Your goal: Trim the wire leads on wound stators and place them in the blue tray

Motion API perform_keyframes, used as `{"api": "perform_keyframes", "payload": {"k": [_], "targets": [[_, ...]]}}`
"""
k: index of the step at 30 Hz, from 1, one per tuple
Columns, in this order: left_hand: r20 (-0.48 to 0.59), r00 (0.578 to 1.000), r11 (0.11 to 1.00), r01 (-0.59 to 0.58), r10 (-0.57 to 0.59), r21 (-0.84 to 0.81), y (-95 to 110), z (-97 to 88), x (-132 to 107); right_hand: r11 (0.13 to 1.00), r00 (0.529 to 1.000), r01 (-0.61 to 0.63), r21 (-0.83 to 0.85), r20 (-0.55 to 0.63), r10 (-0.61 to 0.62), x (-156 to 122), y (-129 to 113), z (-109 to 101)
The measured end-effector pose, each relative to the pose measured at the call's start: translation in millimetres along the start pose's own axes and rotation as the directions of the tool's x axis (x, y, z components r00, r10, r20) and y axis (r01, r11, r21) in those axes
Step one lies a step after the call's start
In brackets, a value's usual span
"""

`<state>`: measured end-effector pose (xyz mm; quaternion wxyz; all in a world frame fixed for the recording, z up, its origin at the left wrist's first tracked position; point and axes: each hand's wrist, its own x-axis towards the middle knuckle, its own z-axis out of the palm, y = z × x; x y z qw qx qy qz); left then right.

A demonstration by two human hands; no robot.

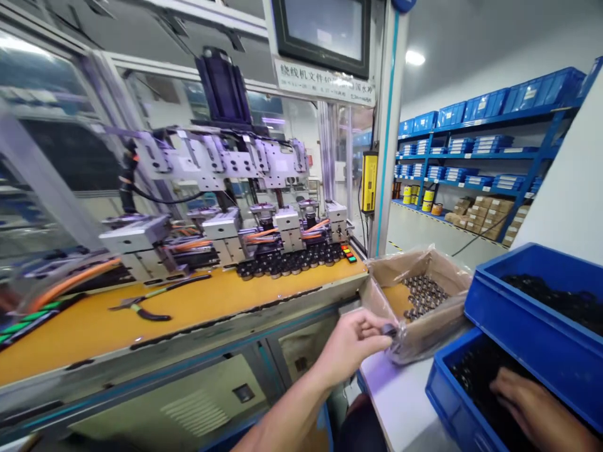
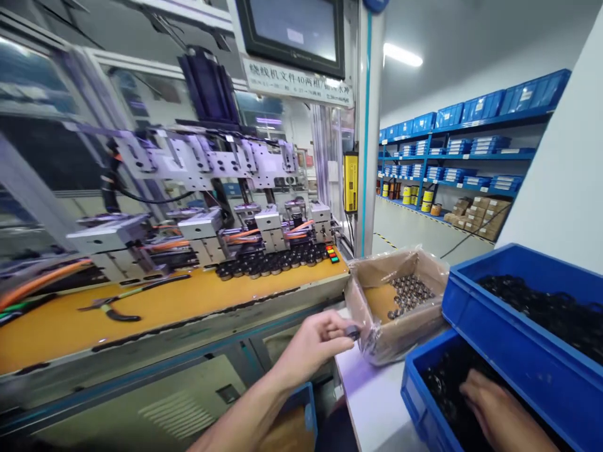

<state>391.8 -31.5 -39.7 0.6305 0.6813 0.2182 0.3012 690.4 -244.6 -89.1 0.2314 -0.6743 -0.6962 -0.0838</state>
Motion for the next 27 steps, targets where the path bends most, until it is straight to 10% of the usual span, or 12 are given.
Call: {"api": "perform_keyframes", "payload": {"k": [5,13,27], "targets": [[-0.137,0.988,0.980,-0.092,0.068,-0.176,1,-9.8,-83,0.999,0.992,-0.018,0.040,-0.121,0.023,37,-64,-31],[-0.127,0.968,0.947,-0.241,0.217,-0.213,19,-1.2,-118,0.888,0.894,0.391,0.244,-0.329,-0.303,56,-208,-21],[-0.022,0.996,0.932,-0.086,0.084,-0.352,5,12.1,-121,0.837,0.863,0.460,0.296,-0.372,-0.343,48,-213,3]]}}
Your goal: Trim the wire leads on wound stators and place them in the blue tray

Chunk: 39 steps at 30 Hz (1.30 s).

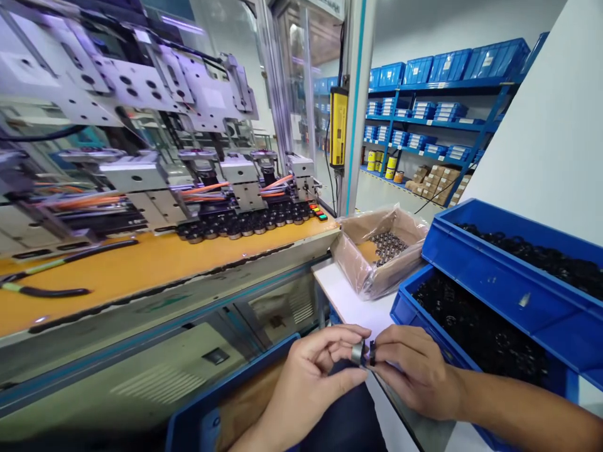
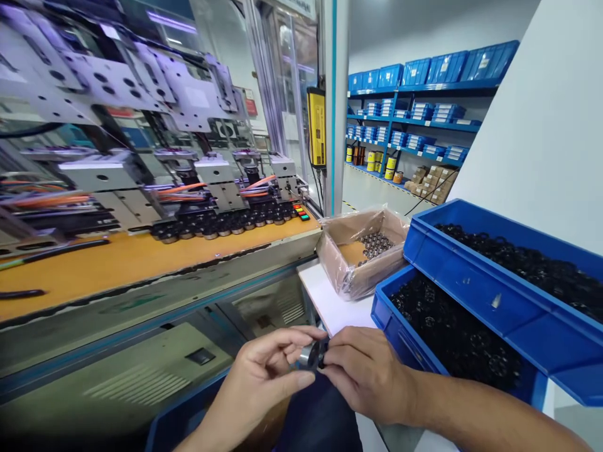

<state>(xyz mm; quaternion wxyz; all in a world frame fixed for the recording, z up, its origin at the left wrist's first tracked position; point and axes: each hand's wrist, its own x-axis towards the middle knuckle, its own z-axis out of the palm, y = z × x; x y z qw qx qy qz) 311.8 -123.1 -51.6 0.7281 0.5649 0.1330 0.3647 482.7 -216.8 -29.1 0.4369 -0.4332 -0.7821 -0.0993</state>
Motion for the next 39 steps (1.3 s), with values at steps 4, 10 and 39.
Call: {"api": "perform_keyframes", "payload": {"k": [4,10,39], "targets": [[-0.007,1.000,0.999,0.000,0.000,-0.053,-1,3.4,3,1.000,1.000,-0.013,0.027,-0.002,0.013,0,2,0],[-0.069,0.997,0.999,0.037,-0.039,-0.020,-3,3.8,4,0.998,0.999,-0.044,0.054,-0.002,0.044,-1,5,-1],[0.048,0.992,0.970,0.127,-0.119,-0.210,-7,10.3,2,0.977,0.985,0.173,-0.125,0.034,-0.170,1,5,-13]]}}
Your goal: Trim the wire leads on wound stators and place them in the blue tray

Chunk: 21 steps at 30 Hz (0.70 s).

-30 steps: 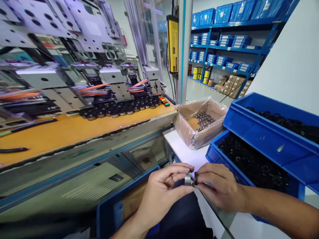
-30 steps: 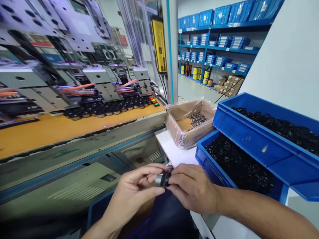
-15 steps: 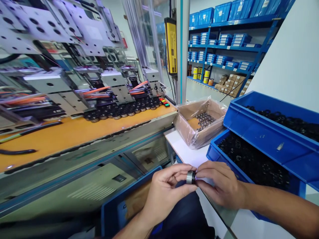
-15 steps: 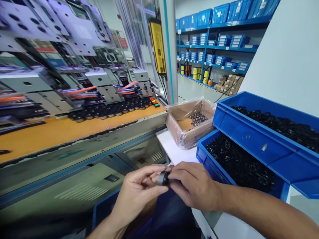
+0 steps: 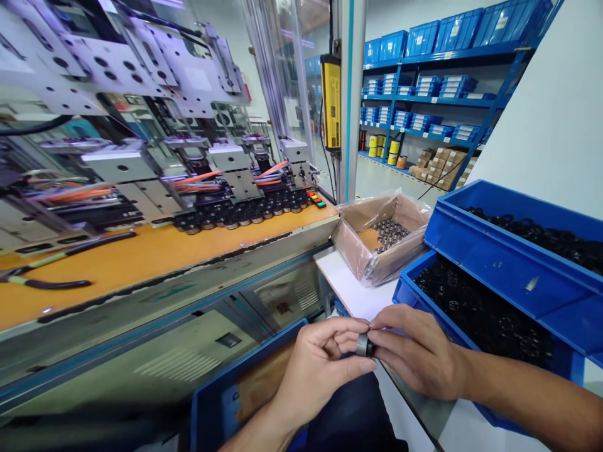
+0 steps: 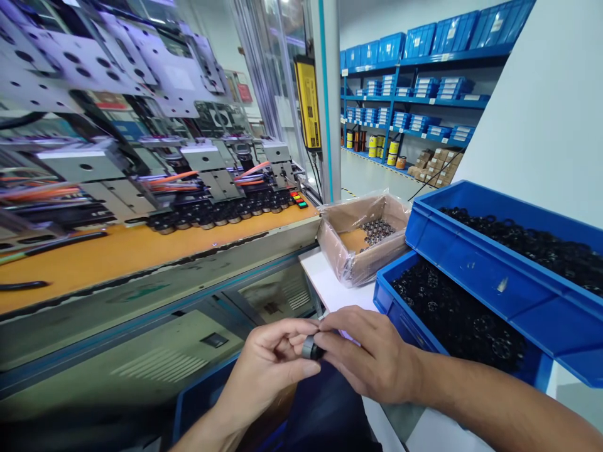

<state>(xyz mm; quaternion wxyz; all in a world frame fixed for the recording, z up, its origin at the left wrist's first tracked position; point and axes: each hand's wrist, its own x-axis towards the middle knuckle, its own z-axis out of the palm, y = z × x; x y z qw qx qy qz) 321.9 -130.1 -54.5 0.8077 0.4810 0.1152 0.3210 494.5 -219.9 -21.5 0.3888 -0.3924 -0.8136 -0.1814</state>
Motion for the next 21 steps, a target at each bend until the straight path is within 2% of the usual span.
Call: {"api": "perform_keyframes", "payload": {"k": [10,16,21], "targets": [[-0.030,0.999,0.998,-0.025,0.026,0.054,-0.6,0.2,-1.3,0.999,0.999,0.018,0.033,-0.031,-0.017,-1.1,0.2,1.0],[0.001,1.000,1.000,0.012,-0.012,0.004,0.8,1.6,-0.5,0.999,0.999,0.029,0.018,-0.034,-0.028,0.1,1.3,-0.4],[-0.019,1.000,1.000,0.001,-0.001,0.017,2.4,3.4,-0.6,0.999,0.999,0.045,0.016,-0.018,-0.045,1.2,0.5,-2.1]]}}
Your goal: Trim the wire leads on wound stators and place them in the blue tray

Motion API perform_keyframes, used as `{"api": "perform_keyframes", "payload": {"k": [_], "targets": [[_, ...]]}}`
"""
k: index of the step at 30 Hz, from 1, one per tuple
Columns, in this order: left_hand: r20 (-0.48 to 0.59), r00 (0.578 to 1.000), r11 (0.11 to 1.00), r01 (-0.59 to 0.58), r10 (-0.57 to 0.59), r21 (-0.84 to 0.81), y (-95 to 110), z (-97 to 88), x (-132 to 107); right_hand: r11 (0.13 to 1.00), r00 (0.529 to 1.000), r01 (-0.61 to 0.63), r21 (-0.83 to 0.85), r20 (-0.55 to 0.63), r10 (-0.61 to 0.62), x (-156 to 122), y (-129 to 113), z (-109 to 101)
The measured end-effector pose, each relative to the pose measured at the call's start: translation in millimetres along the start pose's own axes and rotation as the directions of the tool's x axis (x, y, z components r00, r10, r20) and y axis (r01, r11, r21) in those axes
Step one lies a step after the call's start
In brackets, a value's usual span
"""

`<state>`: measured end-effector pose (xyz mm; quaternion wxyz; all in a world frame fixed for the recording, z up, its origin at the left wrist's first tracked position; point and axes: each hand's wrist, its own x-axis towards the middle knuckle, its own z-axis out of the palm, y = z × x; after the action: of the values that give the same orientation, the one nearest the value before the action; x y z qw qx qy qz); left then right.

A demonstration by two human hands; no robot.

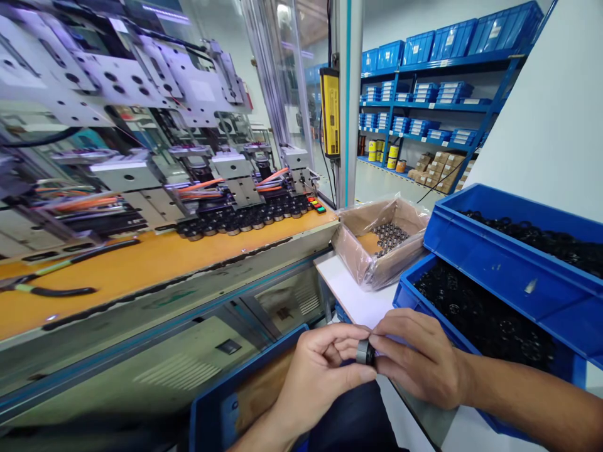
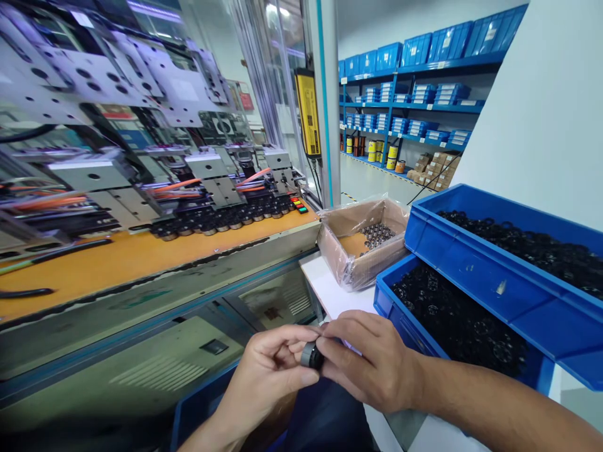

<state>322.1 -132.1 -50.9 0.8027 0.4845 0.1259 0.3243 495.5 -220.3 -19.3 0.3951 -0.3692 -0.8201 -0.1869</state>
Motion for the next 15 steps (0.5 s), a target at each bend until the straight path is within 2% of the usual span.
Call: {"api": "perform_keyframes", "payload": {"k": [15], "targets": [[0.009,0.998,0.998,-0.055,0.055,0.021,0.8,0.9,-4.0,0.998,1.000,-0.026,-0.054,-0.014,0.026,0.7,-3.0,1.3]]}}
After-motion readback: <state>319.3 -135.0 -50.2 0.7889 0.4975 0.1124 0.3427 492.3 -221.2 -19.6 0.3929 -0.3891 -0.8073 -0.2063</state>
